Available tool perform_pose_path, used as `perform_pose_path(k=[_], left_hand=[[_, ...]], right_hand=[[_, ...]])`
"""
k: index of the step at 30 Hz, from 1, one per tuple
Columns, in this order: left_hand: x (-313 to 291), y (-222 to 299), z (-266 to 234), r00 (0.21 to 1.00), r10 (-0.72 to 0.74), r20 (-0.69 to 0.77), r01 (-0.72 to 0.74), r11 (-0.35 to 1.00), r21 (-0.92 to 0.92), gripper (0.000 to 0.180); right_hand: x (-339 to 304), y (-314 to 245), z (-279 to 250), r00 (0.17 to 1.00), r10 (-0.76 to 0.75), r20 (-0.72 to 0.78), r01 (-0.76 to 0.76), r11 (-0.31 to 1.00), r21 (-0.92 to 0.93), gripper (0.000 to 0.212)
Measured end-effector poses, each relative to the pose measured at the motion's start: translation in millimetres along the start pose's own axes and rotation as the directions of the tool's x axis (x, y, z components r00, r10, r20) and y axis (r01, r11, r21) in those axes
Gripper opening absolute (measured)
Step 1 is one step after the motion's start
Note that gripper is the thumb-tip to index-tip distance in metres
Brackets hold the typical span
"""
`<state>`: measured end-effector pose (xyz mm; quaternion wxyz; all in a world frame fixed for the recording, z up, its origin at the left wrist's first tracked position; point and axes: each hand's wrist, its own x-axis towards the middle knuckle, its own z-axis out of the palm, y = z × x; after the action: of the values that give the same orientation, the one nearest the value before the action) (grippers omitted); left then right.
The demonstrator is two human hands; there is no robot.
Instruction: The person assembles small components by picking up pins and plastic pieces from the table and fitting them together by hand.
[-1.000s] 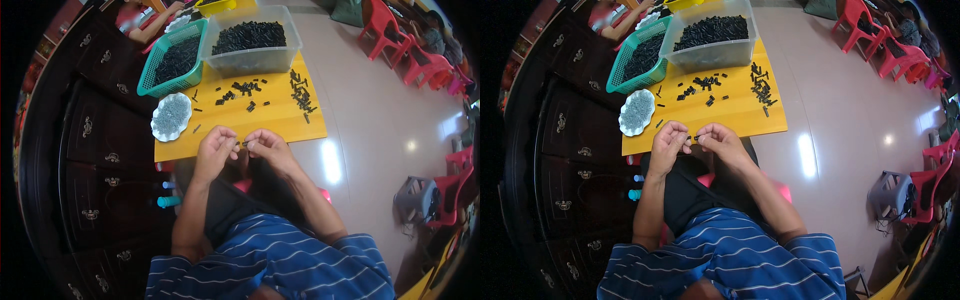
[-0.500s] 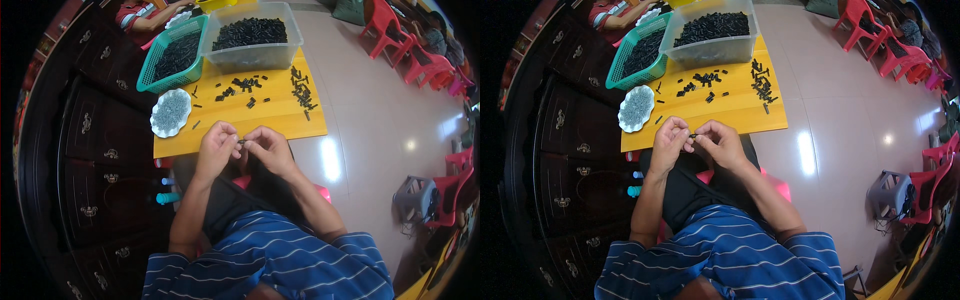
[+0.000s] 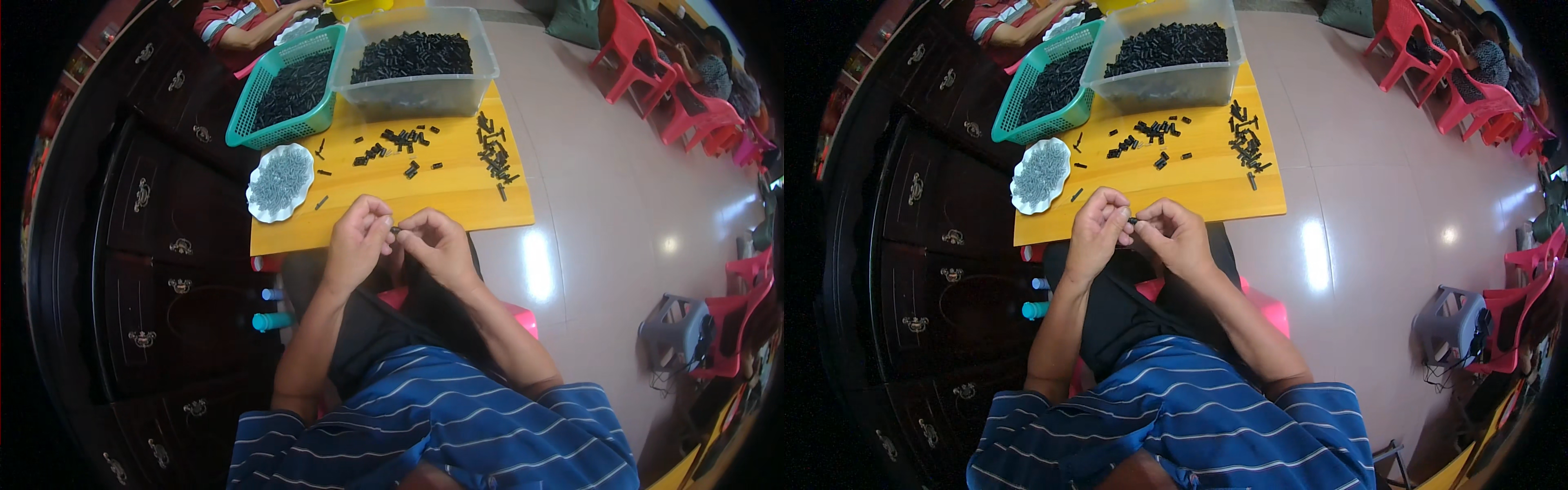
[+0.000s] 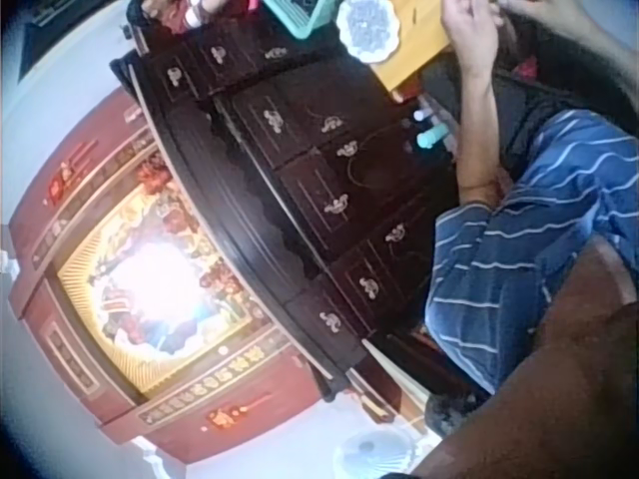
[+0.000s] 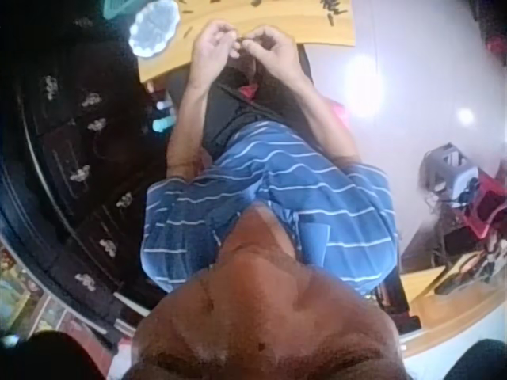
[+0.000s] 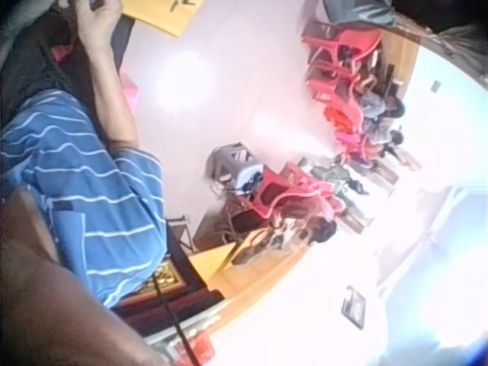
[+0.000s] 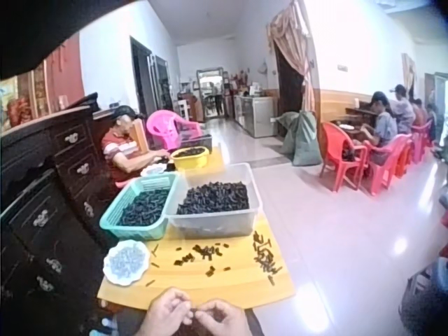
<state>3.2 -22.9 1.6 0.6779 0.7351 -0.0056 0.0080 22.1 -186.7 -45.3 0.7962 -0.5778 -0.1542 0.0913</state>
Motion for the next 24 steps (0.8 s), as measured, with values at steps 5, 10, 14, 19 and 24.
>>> perform_pose_path(k=[5, 10, 14, 19, 24], left_hand=[[5.0, 5.6, -4.6, 0.999, 0.005, 0.048, -0.010, 0.995, 0.101, 0.015], [9.7, 10.2, -4.6, 0.996, -0.016, 0.086, -0.003, 0.976, 0.219, 0.015], [8.8, 4.7, -1.8, 0.997, 0.039, 0.067, -0.051, 0.980, 0.192, 0.010], [9.4, 10.7, 2.2, 0.978, 0.185, 0.099, -0.208, 0.923, 0.324, 0.011], [6.2, 30.4, 9.6, 0.951, 0.283, 0.122, -0.308, 0.870, 0.385, 0.011]], right_hand=[[6.3, 0.0, -5.4, 0.978, 0.173, 0.115, -0.195, 0.954, 0.227, 0.016], [7.6, -7.3, -7.6, 0.948, 0.283, 0.142, -0.311, 0.919, 0.242, 0.017], [4.7, -7.3, -7.7, 0.907, 0.372, 0.196, -0.418, 0.843, 0.338, 0.014], [0.7, -9.4, -12.3, 0.856, 0.410, 0.314, -0.514, 0.739, 0.436, 0.014], [4.0, -12.5, -17.1, 0.827, 0.370, 0.423, -0.558, 0.631, 0.539, 0.014]])
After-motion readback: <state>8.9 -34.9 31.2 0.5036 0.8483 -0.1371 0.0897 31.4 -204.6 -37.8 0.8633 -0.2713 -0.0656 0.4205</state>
